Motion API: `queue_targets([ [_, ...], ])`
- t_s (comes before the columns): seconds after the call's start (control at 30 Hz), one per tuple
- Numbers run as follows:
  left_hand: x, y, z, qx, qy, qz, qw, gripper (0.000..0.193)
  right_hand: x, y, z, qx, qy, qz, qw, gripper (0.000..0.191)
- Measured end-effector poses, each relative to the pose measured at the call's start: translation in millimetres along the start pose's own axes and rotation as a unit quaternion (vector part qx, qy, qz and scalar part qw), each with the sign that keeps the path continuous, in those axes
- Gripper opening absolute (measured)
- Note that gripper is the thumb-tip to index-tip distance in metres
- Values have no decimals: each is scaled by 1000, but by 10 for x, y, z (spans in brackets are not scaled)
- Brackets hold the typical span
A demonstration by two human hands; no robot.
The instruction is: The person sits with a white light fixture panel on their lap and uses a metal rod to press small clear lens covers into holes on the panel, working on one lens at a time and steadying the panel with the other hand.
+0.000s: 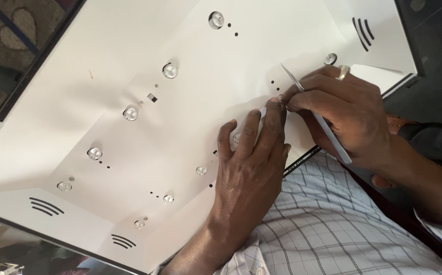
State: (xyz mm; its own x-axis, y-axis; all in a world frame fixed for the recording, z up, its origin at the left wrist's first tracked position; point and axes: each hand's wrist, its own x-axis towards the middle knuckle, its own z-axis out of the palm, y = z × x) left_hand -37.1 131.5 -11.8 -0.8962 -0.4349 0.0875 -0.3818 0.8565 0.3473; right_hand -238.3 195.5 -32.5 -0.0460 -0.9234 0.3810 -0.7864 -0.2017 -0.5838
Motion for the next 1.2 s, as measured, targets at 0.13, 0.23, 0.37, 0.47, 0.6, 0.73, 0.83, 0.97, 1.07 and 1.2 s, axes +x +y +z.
queue_targets([
  [0.13,7,7,-18,-9,-22,-15,1000,29,-15,-120,10,16,24,40,999,13],
  [0.23,2,12,-33,-25,-21,-17,999,25,18,-174,44,70,47,67,994,12],
  [0.37,-6,2,-42,-40,-13,-15,999,23,8,-28,-42,203,105,106,968,7],
  [0.47,8,-10,-29,-36,2,-11,999,23,-82,116,-209,122,126,88,981,10],
  [0.6,12,5,-50,-29,2,-9,1000,28,-177,228,-479,-57,93,54,993,18],
  [0.73,27,-1,-83,-10,-9,-13,1000,45,-105,253,-538,120,-84,62,987,18],
  [0.83,9,-7,-113,-35,-17,-12,999,50,-123,61,-497,265,-202,-51,941,26],
  [0.97,35,-12,-123,-76,-6,-22,997,40,-1,-43,-355,89,-67,-20,994,27],
  [1.07,68,-29,-126,-80,-9,-27,996,33,158,-16,-242,13,-8,39,999,16],
  [1.2,69,-27,-124,-80,-13,-29,996,27,278,-17,-128,53,-2,43,998,14],
])
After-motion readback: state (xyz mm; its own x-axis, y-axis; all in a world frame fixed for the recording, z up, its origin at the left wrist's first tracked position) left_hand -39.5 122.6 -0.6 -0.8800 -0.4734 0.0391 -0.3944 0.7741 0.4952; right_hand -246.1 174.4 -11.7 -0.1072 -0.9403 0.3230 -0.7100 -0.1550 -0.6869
